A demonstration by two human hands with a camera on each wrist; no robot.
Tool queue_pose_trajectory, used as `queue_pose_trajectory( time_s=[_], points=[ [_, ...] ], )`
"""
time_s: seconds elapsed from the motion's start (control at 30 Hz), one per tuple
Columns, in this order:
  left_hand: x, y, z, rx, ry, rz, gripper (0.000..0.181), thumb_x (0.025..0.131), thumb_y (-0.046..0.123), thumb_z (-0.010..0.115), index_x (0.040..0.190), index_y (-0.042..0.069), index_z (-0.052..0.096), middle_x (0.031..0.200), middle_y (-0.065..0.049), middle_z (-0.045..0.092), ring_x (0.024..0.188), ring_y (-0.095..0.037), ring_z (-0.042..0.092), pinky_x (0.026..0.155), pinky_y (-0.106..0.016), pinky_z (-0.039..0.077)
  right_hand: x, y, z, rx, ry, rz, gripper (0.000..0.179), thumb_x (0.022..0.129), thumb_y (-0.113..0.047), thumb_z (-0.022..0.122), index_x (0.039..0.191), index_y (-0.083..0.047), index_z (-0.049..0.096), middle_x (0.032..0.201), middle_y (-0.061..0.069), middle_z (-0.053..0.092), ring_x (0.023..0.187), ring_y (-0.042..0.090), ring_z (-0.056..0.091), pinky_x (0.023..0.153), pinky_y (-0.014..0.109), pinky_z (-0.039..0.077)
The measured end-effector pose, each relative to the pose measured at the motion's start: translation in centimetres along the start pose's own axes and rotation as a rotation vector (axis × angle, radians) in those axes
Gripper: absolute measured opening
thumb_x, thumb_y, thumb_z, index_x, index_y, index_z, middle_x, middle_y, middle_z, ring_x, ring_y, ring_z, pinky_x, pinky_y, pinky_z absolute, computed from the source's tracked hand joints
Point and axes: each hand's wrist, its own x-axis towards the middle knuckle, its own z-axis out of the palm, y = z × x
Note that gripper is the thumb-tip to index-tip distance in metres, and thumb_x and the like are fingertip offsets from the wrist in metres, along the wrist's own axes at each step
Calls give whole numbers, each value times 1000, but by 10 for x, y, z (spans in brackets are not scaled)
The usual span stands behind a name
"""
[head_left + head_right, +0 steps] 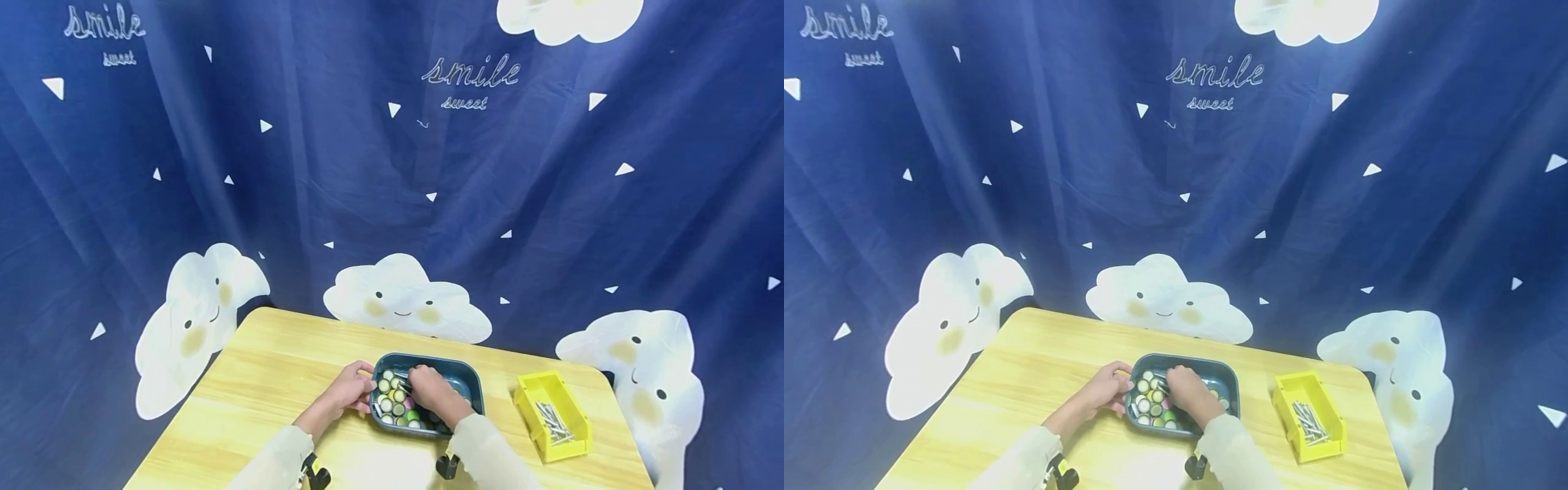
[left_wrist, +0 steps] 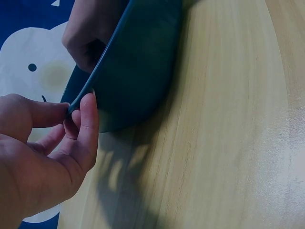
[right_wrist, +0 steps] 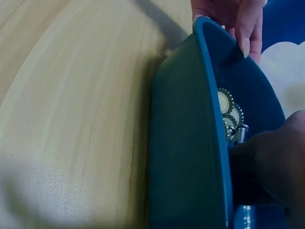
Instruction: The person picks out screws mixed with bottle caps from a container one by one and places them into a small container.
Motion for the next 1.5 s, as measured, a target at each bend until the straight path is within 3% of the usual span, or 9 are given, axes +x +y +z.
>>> queue_pose_trajectory(
  time_s=[0.27,0.57,0.9,1.5],
  points=[
    [1,0,0,-7,-4,5,44,94,2,59,137,-3,49,105,-22,62,65,-15,59,50,-27,63,0,0,-8,9,-33,7,9,85,-7,78,83,-8,69,77,5,63,66,13,54,55,29,53],
    [1,2,-1,-11,1,3,43,94,2,60,136,-3,49,104,-22,62,64,-15,58,50,-27,63,-3,0,-17,5,-8,-3,11,84,-8,78,80,-8,68,73,4,61,64,14,55,54,29,52],
    [1,2,-1,0,3,9,41,96,3,61,135,-4,50,103,-22,62,64,-15,59,50,-28,64,-12,1,-31,29,-34,17,17,84,-4,73,76,-12,60,73,0,53,64,12,42,53,25,40],
    [3,0,-1,-3,2,-11,41,95,3,62,134,-4,50,98,-20,63,63,-15,60,51,-29,65,-40,9,-58,19,28,-59,6,85,0,71,86,-6,69,79,3,60,70,13,55,60,25,54]
  ],
)
